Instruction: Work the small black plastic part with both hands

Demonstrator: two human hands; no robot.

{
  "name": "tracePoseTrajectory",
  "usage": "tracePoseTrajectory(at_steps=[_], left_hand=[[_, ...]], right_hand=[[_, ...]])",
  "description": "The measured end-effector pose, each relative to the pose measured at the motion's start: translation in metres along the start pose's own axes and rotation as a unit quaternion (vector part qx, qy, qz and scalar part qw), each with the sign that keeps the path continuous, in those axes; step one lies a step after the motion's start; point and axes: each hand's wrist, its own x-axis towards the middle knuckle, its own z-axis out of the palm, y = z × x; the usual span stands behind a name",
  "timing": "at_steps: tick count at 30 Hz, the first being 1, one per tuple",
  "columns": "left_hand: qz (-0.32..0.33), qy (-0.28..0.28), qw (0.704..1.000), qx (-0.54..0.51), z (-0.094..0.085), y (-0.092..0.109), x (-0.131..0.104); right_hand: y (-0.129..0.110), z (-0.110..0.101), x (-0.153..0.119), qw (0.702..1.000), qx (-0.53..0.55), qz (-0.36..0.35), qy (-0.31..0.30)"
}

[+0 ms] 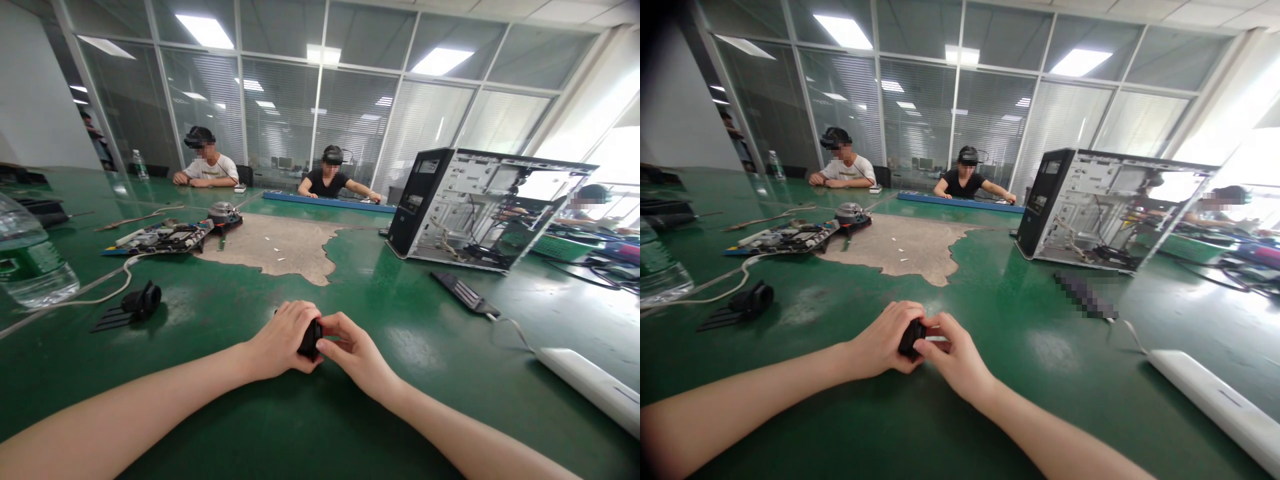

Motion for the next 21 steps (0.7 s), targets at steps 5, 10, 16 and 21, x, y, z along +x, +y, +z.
tracePoseTrajectory(at_steps=[5,10,16,21], left_hand=[[0.005,-0.004,1.0,-0.011,0.0006,-0.0028,0.0008],[0.0,-0.01,1.0,-0.009,-0.0006,-0.0038,0.0004],[-0.005,-0.014,1.0,-0.017,-0.0026,-0.004,-0.001],[0.0,-0.005,1.0,-0.016,-0.0026,-0.0046,-0.0018]], right_hand=[[0.002,-0.0007,0.007,0.998,0.042,0.047,0.013],[0.0036,-0.0025,0.009,0.998,0.022,0.056,-0.021],[-0.0013,-0.0014,0.0031,0.999,-0.009,-0.002,-0.034],[0.0013,0.0011,0.0044,0.998,0.034,0.026,-0.035]])
